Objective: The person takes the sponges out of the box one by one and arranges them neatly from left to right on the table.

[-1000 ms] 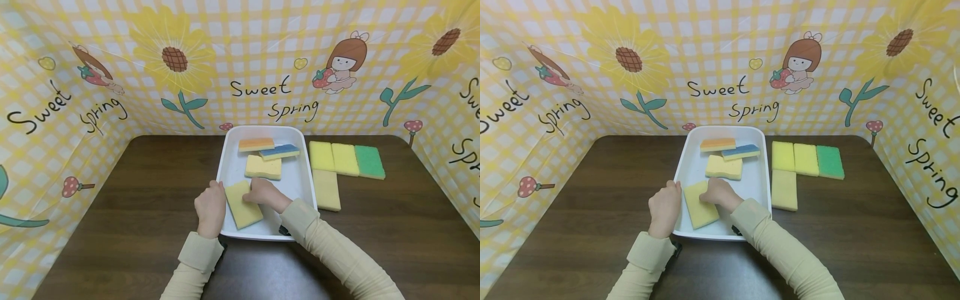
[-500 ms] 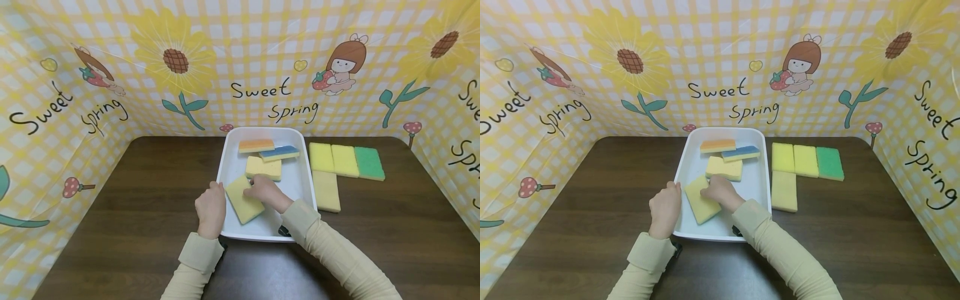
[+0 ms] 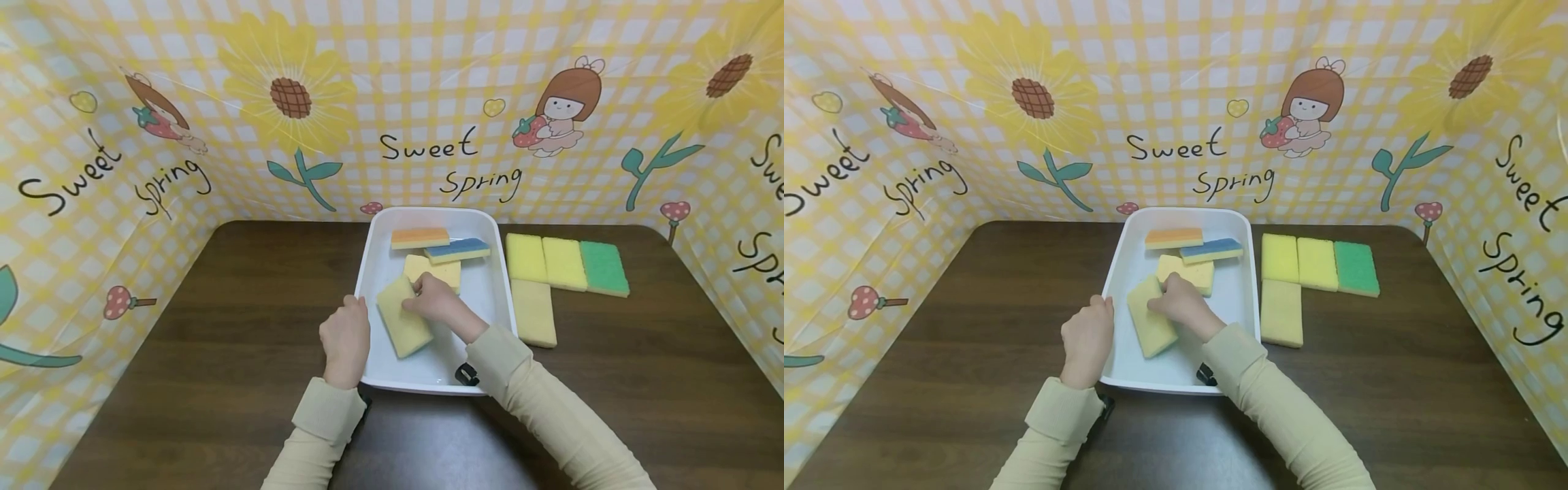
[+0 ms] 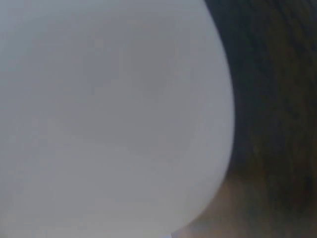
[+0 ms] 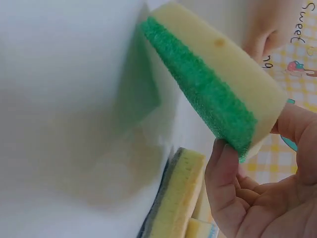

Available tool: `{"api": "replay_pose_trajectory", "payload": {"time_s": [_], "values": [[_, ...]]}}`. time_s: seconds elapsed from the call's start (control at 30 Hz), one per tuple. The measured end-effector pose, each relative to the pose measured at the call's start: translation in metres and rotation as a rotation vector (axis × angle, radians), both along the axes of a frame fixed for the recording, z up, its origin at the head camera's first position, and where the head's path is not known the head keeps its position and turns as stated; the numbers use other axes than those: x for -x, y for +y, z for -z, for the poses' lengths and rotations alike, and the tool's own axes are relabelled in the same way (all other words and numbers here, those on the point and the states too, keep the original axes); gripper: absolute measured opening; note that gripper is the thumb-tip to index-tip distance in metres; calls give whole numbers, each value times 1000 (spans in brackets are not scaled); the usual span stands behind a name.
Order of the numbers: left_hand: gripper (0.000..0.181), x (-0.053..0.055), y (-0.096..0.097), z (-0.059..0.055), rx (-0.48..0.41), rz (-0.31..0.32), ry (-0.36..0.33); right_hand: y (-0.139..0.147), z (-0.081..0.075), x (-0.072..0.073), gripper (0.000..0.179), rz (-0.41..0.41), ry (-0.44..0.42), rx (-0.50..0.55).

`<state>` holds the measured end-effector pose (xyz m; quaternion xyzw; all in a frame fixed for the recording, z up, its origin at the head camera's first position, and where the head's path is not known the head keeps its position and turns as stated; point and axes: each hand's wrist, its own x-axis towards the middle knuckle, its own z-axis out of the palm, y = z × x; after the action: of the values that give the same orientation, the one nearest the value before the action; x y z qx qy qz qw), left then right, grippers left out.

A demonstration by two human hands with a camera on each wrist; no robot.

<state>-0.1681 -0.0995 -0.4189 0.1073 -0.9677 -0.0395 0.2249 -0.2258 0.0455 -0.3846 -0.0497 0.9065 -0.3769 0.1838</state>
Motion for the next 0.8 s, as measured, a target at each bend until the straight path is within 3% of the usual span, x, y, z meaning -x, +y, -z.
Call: {"api": "replay_pose_trajectory", "payload": {"time_s": [0.4,0.8], "values": [[33,0,-1,3,-1,5,56,15,-20,2,39,75,2,88],[34,-1,-1,0,-26,2,-14,50,-40,-3,47,118,39,215]]}}
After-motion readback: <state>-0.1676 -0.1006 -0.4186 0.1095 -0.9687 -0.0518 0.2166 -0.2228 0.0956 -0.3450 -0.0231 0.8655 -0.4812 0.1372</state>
